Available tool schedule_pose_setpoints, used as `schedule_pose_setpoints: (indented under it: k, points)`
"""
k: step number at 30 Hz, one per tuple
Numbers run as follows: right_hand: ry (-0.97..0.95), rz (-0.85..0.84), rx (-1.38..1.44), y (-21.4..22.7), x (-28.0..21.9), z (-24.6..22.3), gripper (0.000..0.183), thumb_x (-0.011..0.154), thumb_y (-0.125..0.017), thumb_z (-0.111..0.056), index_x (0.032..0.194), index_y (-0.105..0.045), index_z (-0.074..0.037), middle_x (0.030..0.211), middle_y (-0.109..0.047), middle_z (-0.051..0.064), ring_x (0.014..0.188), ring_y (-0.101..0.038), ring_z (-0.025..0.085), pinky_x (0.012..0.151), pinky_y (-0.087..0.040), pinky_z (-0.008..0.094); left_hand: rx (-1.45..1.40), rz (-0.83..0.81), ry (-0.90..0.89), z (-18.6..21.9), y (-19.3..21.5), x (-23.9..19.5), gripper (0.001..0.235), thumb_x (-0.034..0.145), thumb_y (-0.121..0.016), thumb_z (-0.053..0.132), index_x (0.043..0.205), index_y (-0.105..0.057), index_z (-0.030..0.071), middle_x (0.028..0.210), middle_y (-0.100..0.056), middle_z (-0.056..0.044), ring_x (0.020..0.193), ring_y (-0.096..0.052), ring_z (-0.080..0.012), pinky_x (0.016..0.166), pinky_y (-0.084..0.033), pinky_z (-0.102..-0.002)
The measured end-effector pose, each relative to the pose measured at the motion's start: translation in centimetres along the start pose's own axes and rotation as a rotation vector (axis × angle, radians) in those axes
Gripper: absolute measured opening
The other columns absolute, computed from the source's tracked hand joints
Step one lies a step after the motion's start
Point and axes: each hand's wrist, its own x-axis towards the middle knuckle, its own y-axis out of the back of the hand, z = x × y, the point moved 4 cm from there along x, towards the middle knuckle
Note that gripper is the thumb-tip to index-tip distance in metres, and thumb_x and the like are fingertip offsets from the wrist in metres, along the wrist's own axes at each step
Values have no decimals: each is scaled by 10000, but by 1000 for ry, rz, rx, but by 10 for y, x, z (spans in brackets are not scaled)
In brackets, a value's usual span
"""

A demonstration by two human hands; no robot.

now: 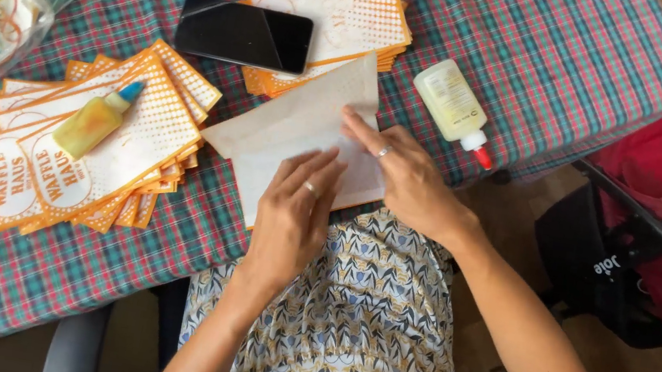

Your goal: Applying glue to the edges of paper menus and folding them.

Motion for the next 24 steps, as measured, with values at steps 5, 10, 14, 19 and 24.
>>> schedule_pose_setpoints:
  k: [5,10,14,19,24]
  points:
    - [-44,126,73,22,-2,4,566,976,-467,162,1502,-510,-44,1302,-691,172,1116,-705,310,909,-610,403,89,-97,70,-22,-10,1,273,936,-607,-96,1190,-706,-97,1187,-711,-286,1136,-645,-485,874,-554,-493]
    - [-109,420,-265,70,-24,69,442,938,-777,65,1361,-717,-50,1157,-696,86,1026,-675,242,803,-604,308,232,-152,95,-61,-28,-23,288,966,-692,146,722,-675,-5,558,-609,-152,512,-635,-352,446,-446,-369]
    - [-393,259,-331,80,-24,99,719,781,-964,-254,1384,-671,7,1118,-683,197,968,-649,326,862,-567,426,323,-158,76,-71,-38,-26,297,967,-697,244,719,-654,86,551,-598,-118,494,-625,-340,449,-449,-378]
    - [-587,230,-84,89,-21,86,683,629,-1006,-211,1187,-715,53,948,-619,187,832,-675,350,764,-562,446,440,-185,42,-74,-50,-24,184,932,-722,208,786,-696,100,616,-631,-115,535,-650,-315,493,-474,-387]
    - [-488,518,526,93,-21,62,541,730,-936,-6,1195,-669,61,1052,-691,137,1057,-704,254,876,-620,415,279,-269,137,-64,-40,2,467,857,-765,86,1299,-670,-29,1016,-601,-186,892,-687,-401,779,-581,-449]
